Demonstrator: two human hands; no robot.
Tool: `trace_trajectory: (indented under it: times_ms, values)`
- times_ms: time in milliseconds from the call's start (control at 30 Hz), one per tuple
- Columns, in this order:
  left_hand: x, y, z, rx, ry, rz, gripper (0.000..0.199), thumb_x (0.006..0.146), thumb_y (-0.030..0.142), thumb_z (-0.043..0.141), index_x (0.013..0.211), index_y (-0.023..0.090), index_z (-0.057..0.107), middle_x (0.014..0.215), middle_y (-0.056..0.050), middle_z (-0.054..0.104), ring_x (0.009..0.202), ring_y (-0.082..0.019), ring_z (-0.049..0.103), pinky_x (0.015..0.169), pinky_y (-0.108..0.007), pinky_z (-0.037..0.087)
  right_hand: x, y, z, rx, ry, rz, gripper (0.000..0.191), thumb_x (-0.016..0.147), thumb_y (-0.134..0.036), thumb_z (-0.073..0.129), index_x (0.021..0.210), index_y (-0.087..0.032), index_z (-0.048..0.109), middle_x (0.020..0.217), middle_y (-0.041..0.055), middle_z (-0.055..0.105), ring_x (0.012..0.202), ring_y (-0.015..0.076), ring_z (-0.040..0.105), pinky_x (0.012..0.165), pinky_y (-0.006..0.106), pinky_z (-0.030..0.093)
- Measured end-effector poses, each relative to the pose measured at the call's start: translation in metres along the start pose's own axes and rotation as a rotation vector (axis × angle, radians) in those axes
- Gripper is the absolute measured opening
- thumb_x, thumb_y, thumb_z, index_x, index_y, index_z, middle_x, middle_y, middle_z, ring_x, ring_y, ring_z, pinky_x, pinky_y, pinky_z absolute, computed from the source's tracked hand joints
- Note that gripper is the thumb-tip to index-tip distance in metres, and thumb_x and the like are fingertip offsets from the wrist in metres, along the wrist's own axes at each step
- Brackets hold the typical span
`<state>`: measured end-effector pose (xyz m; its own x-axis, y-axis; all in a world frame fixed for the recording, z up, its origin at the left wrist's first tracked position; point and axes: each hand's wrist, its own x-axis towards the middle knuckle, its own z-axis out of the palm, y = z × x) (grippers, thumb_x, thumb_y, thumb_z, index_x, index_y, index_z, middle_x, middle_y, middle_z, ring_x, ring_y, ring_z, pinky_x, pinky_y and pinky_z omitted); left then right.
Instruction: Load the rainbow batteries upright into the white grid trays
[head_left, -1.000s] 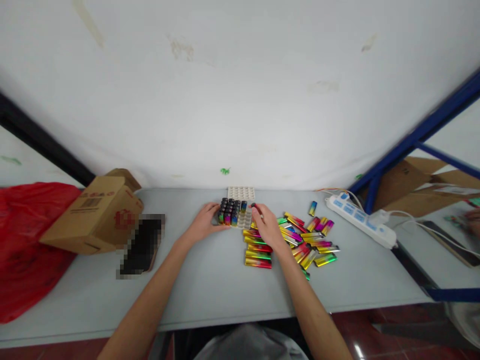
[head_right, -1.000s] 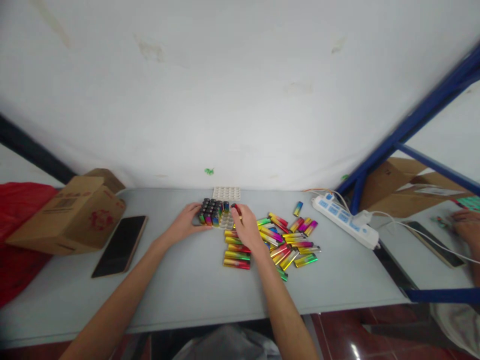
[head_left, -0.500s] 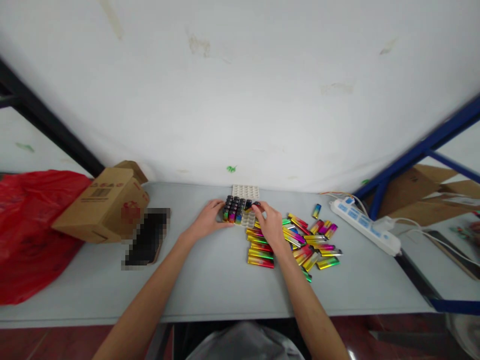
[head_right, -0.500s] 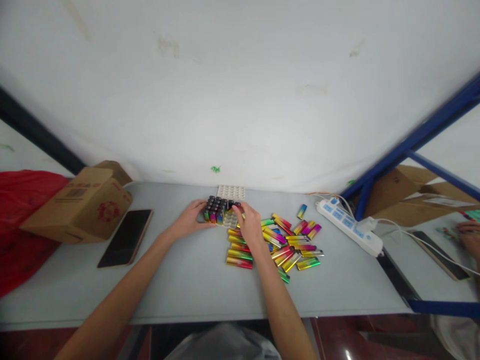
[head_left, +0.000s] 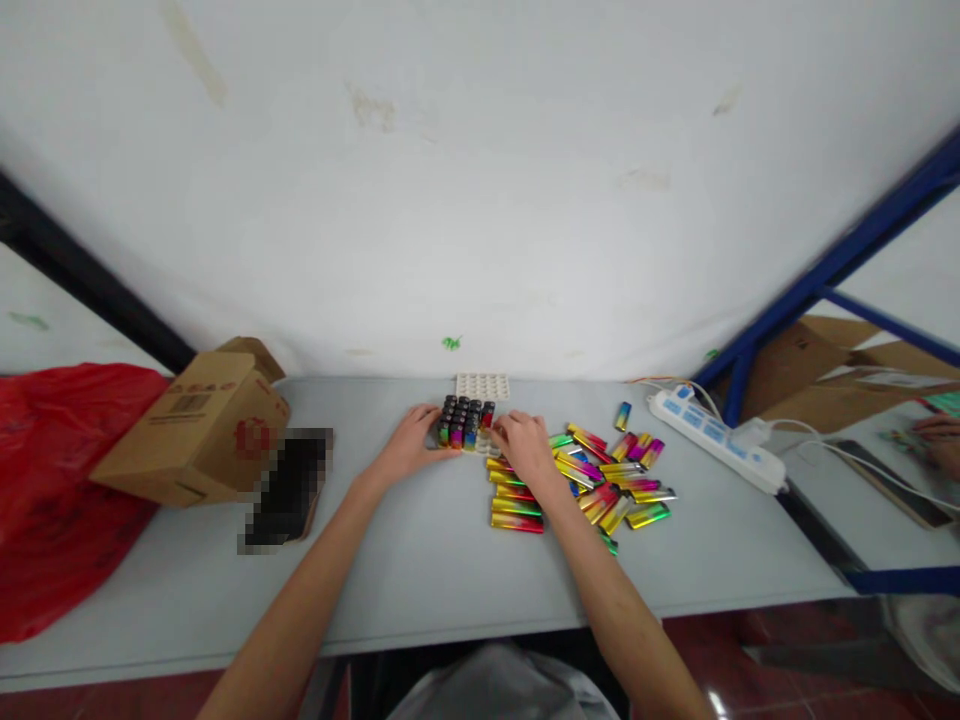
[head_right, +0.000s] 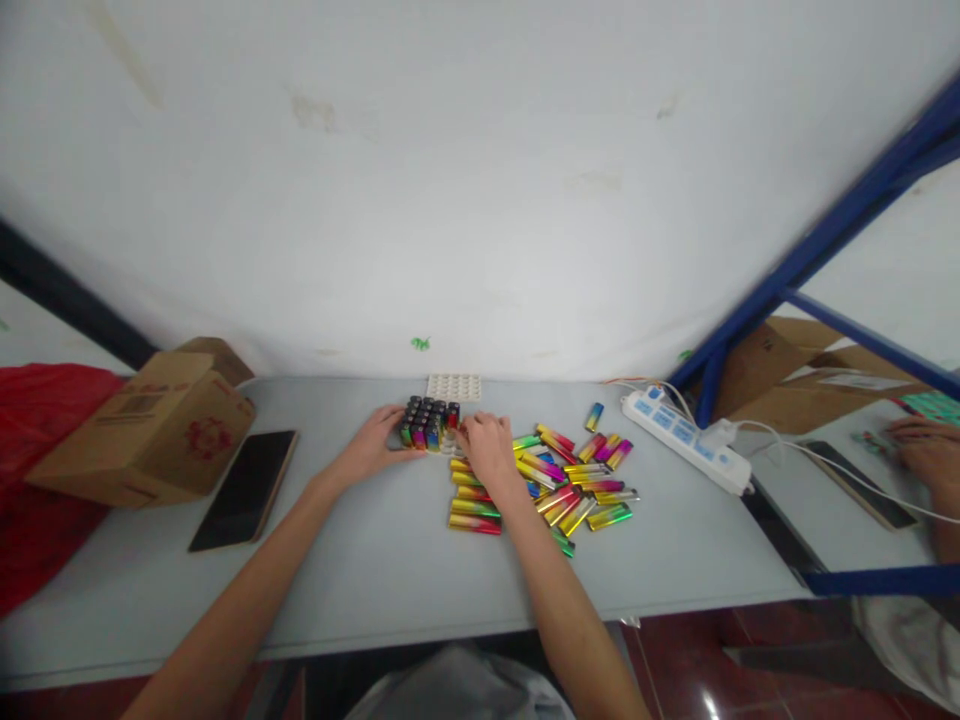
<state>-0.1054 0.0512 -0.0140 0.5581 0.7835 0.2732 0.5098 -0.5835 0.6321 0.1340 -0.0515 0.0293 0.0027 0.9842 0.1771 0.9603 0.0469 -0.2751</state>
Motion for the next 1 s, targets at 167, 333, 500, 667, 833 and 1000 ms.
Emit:
trace_trajectory:
  times_ms: [167, 333, 500, 667, 833, 1000]
  values:
    - [0.001, -0.003, 0.0, -0.005, 0.0, 0.01, 0.076, 0.069, 0.072, 0.088, 0.122, 0.021, 0.074, 0.13, -0.015, 0.072, 0.128, -0.041, 0.064, 0.117, -0.057, 0.051, -0.011, 0.014, 0.007, 0.098, 0.028, -0.043, 0.019, 0.11, -0.032, 0.062, 0.109, -0.022, 0.078, 0.107, 0.0085, 0.078, 0.108, 0.0245, 0.07, 0.094, 0.036, 0.043]
    - [0.001, -0.003, -0.001, -0.009, -0.002, 0.009, 0.075, 0.07, 0.073, 0.087, 0.122, 0.019, 0.075, 0.132, -0.017, 0.072, 0.128, -0.041, 0.064, 0.117, -0.058, 0.051, -0.017, 0.049, -0.007, 0.166, 0.061, 0.014, 0.016, 0.108, -0.026, 0.063, 0.108, -0.021, 0.078, 0.106, 0.0082, 0.078, 0.104, 0.0238, 0.07, 0.096, 0.036, 0.047]
    - [0.001, -0.005, -0.001, -0.002, -0.01, 0.016, 0.075, 0.07, 0.072, 0.087, 0.125, 0.022, 0.074, 0.133, -0.014, 0.073, 0.127, -0.04, 0.065, 0.117, -0.055, 0.052, -0.032, 0.104, -0.029, 0.138, 0.122, 0.094, 0.018, 0.103, -0.022, 0.065, 0.114, -0.02, 0.078, 0.112, 0.0115, 0.077, 0.106, 0.0264, 0.07, 0.101, 0.039, 0.051]
    - [0.001, -0.006, 0.0, -0.001, -0.001, -0.005, 0.074, 0.069, 0.07, 0.089, 0.123, 0.022, 0.075, 0.134, -0.015, 0.071, 0.13, -0.041, 0.064, 0.119, -0.056, 0.051, -0.05, 0.131, -0.036, 0.04, 0.0, 0.003, 0.03, 0.1, -0.018, 0.068, 0.127, -0.022, 0.079, 0.13, 0.0132, 0.074, 0.119, 0.0295, 0.067, 0.111, 0.045, 0.049]
    - [0.0, -0.004, 0.0, -0.023, 0.01, -0.008, 0.073, 0.069, 0.07, 0.089, 0.122, 0.021, 0.075, 0.133, -0.015, 0.072, 0.129, -0.042, 0.064, 0.118, -0.059, 0.051, -0.047, 0.13, -0.038, -0.011, -0.055, -0.073, 0.019, 0.102, -0.023, 0.069, 0.116, -0.024, 0.082, 0.133, 0.0137, 0.068, 0.122, 0.0288, 0.064, 0.111, 0.046, 0.049]
    - [0.0, -0.004, 0.0, -0.021, 0.016, 0.0, 0.075, 0.068, 0.071, 0.089, 0.123, 0.022, 0.074, 0.132, -0.015, 0.072, 0.128, -0.041, 0.064, 0.118, -0.058, 0.051, -0.037, 0.133, -0.046, 0.033, -0.116, -0.142, 0.011, 0.098, -0.022, 0.075, 0.108, -0.022, 0.076, 0.127, 0.013, 0.068, 0.121, 0.0274, 0.062, 0.108, 0.043, 0.05]
